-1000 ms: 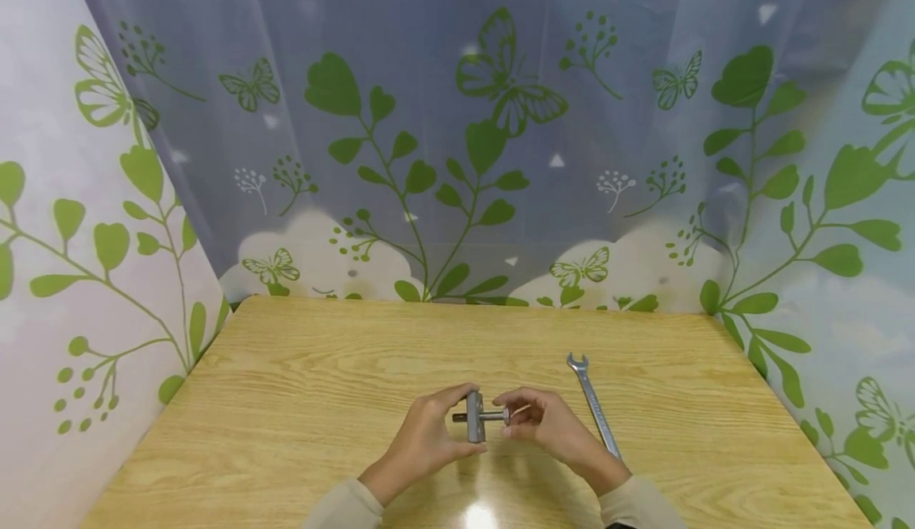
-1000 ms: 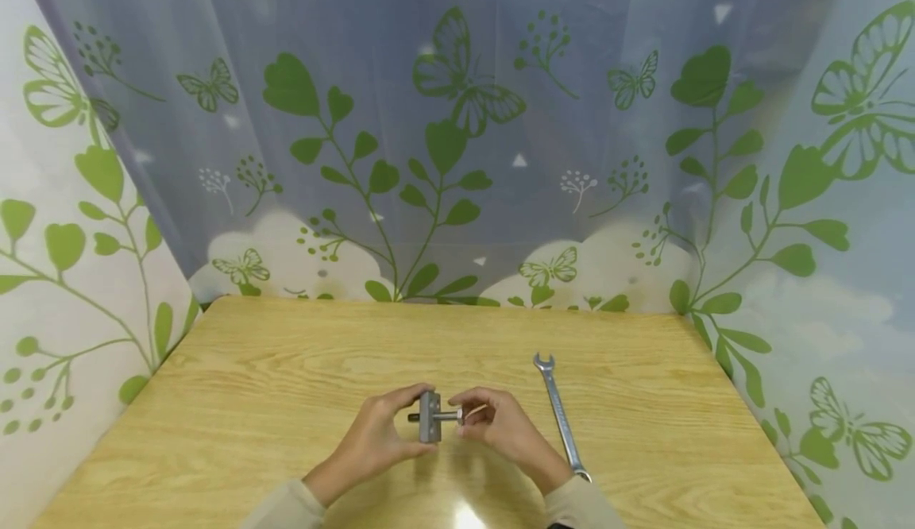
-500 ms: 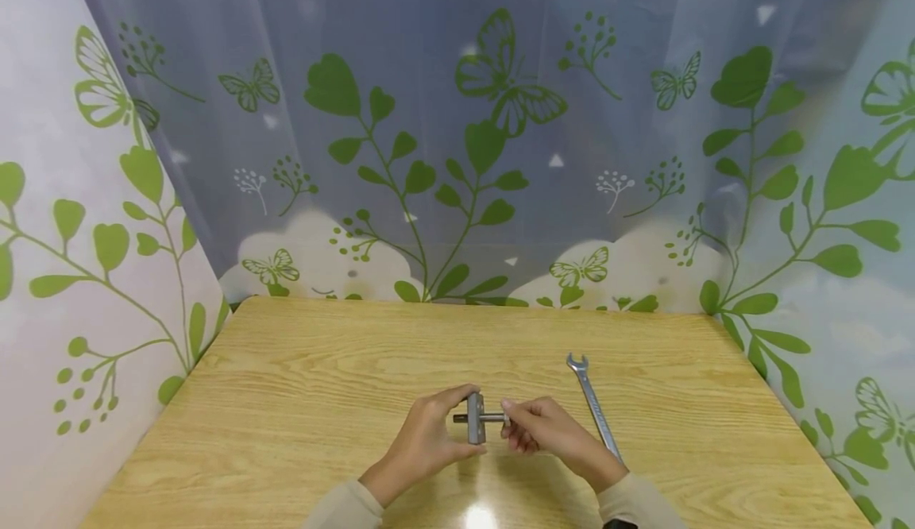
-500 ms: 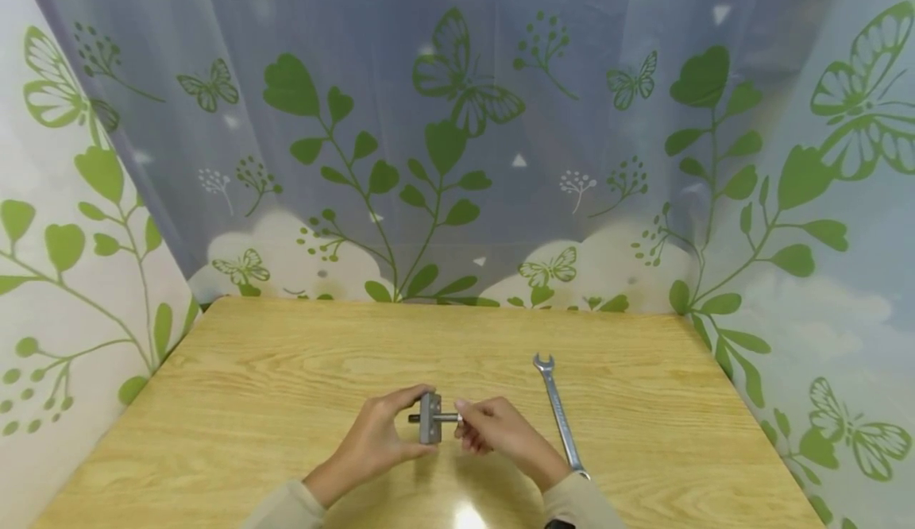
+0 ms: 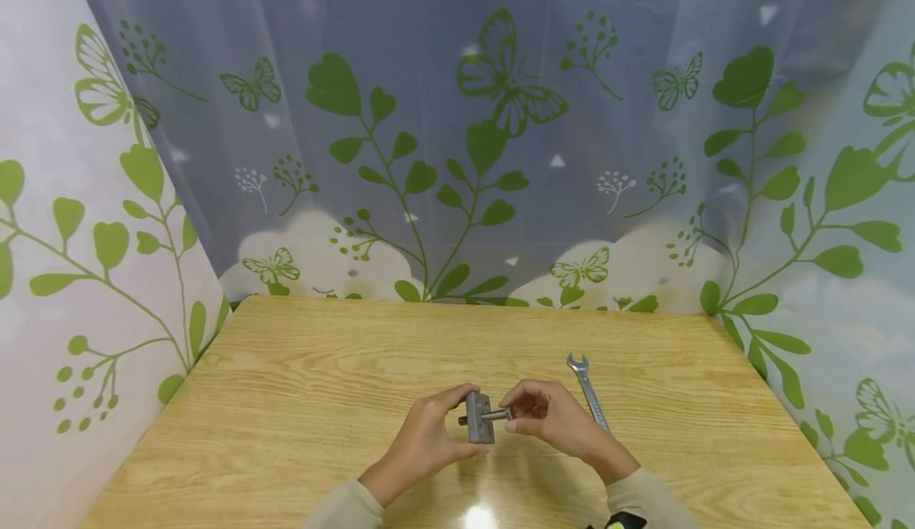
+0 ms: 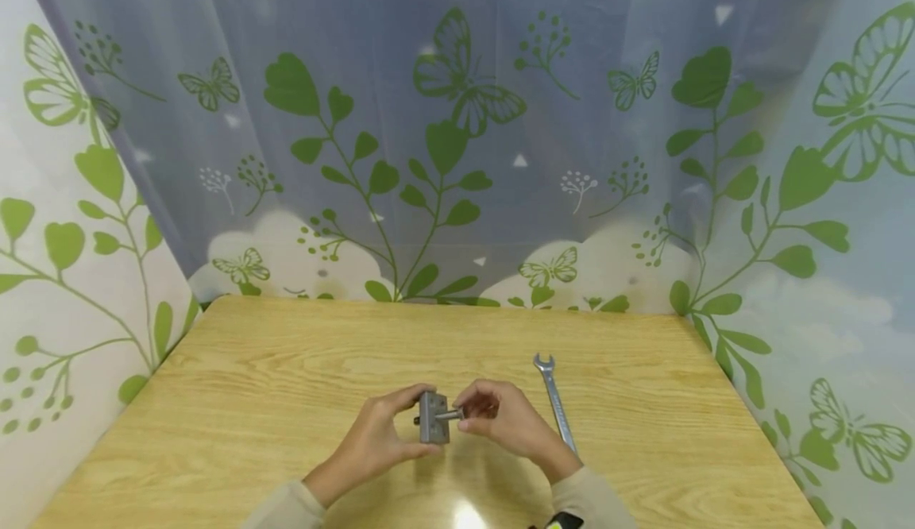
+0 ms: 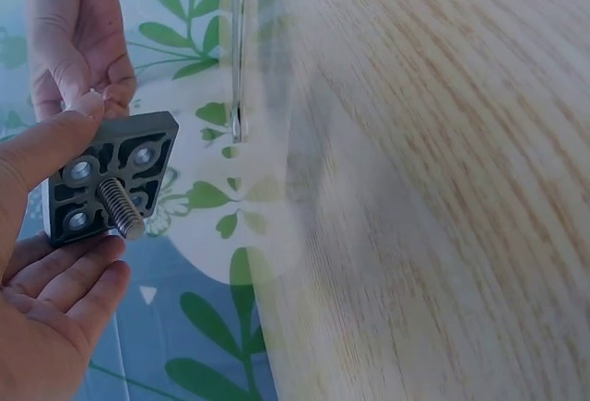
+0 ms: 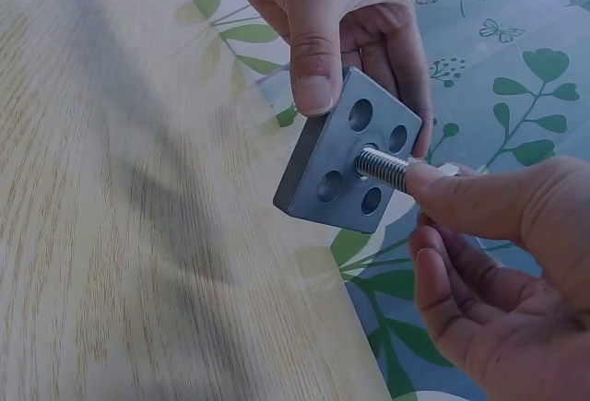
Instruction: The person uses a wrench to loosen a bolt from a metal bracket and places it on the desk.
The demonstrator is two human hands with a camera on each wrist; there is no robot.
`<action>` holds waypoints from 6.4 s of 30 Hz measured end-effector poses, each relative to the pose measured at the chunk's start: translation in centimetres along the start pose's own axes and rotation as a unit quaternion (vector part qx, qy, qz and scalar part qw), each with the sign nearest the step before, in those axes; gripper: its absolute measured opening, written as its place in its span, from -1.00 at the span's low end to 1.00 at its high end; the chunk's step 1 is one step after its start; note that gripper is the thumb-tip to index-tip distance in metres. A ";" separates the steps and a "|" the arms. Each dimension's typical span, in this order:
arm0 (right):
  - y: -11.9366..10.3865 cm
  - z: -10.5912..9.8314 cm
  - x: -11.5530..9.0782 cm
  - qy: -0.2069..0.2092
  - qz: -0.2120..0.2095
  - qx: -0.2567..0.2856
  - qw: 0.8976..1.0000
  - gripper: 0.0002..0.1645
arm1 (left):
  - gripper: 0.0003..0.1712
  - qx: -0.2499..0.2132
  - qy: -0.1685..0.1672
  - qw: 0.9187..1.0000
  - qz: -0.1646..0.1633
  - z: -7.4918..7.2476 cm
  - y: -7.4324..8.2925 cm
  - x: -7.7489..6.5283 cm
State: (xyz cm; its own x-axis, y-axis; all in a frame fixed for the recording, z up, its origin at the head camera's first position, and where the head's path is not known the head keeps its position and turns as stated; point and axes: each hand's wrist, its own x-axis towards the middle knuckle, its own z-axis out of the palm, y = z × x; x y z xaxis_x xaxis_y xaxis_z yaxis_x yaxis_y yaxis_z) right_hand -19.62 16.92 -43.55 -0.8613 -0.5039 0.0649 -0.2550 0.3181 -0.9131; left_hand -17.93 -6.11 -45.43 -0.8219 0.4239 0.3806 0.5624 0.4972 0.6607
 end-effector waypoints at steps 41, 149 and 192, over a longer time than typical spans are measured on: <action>0.4 0.5 -0.2 -0.027 0.133 0.089 0.987 -0.56 | -0.21 0.017 -0.001 1.000 0.013 0.1 -0.1 -0.1; 0.6 0.9 -0.3 0.025 0.060 0.080 0.995 -0.65 | -0.18 0.020 0.003 1.000 0.009 -0.3 -0.2 -0.2; 0.7 1.1 -0.4 0.004 0.068 0.072 0.995 -0.54 | -0.19 0.014 0.003 1.000 0.003 -0.1 -0.2 -0.4</action>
State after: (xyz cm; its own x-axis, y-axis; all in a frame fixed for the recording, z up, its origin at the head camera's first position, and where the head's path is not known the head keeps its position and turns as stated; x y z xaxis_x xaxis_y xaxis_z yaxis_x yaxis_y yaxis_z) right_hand -18.95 16.49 -44.68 -0.8875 -0.4568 -0.0604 -0.0701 0.2635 -0.9621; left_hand -17.69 -6.50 -45.64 -0.8186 0.4226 0.3891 0.5702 0.5158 0.6394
